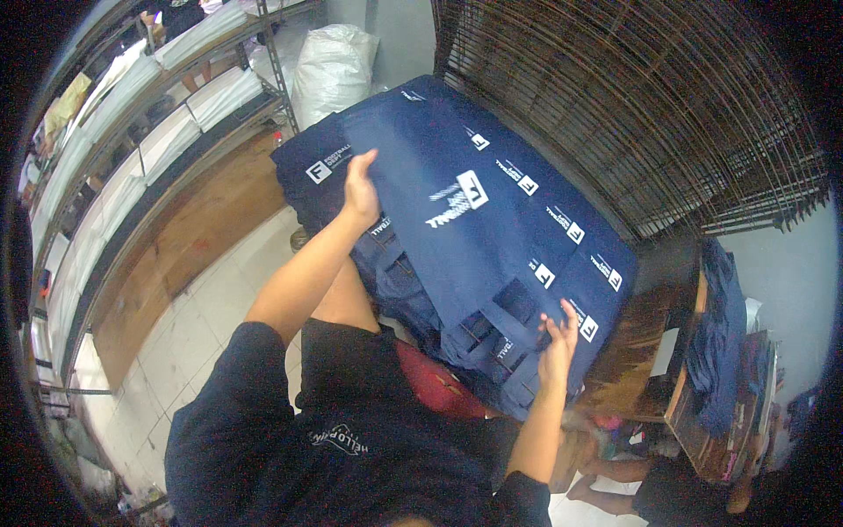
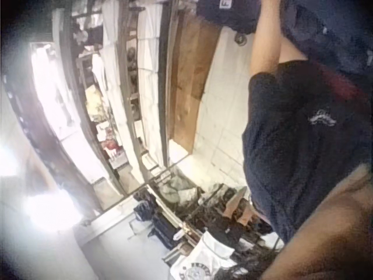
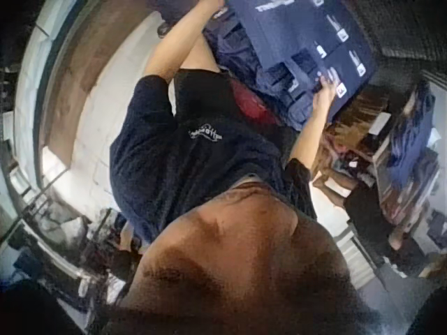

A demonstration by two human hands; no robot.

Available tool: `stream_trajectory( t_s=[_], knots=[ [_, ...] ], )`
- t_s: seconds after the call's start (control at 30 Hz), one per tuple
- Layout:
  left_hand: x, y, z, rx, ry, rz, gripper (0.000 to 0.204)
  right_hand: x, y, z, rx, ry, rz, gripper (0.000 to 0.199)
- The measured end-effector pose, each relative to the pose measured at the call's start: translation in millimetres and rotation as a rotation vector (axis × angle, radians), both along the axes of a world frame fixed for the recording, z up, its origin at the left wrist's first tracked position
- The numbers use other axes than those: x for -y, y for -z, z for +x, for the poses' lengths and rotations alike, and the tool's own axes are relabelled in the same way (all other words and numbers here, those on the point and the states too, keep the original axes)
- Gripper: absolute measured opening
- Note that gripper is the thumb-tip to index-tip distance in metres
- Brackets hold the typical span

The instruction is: The person repeatedly picks up blue tote bags from a table and stacks them on a large pile on their lap. They handle the bags one at a time, placing each on top of the previous one to build a growing stack.

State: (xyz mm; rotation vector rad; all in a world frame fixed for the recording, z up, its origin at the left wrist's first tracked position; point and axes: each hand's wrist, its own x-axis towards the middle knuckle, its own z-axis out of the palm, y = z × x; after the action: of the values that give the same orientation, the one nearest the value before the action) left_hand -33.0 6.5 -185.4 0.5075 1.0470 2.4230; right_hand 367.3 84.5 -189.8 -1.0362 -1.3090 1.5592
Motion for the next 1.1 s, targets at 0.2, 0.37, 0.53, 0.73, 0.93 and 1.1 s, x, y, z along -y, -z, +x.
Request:
stream_trajectory(
  t_s=[0.2, 0.37, 0.53, 0.73, 0.93, 1.1],
  knots=[
    [55.0, 93.3, -56.2, -0.228, -0.414, -0.869, 0.049, -36.2, 68.7, -86.6, 0.179, -0.063, 0.11, 0.04],
    [79.3, 120.2, -57.7, -0.332, -0.52, -1.136, 0.075, -24.6, 79.3, -120.4, 0.239, -0.11, 0.052, 0.036],
    [88.0, 130.2, -69.7, -0.401, -0.437, -1.158, 0.063, -26.8, 86.2, -124.4, 0.271, -0.123, 0.068, 0.035],
    [88.5, 141.3, -72.5, -0.422, -0.487, -1.148, 0.042, -28.6, 90.4, -122.4, 0.273, -0.095, 0.067, 0.034],
    [87.5, 153.6, -76.0, -0.484, -0.562, -1.138, 0.038, -24.1, 89.6, -124.0, 0.295, -0.109, 0.063, 0.028],
    [86.0, 153.3, -78.2, -0.493, -0.561, -1.18, 0.039, -24.9, 94.7, -123.2, 0.301, -0.102, 0.087, 0.024]
  ],
)
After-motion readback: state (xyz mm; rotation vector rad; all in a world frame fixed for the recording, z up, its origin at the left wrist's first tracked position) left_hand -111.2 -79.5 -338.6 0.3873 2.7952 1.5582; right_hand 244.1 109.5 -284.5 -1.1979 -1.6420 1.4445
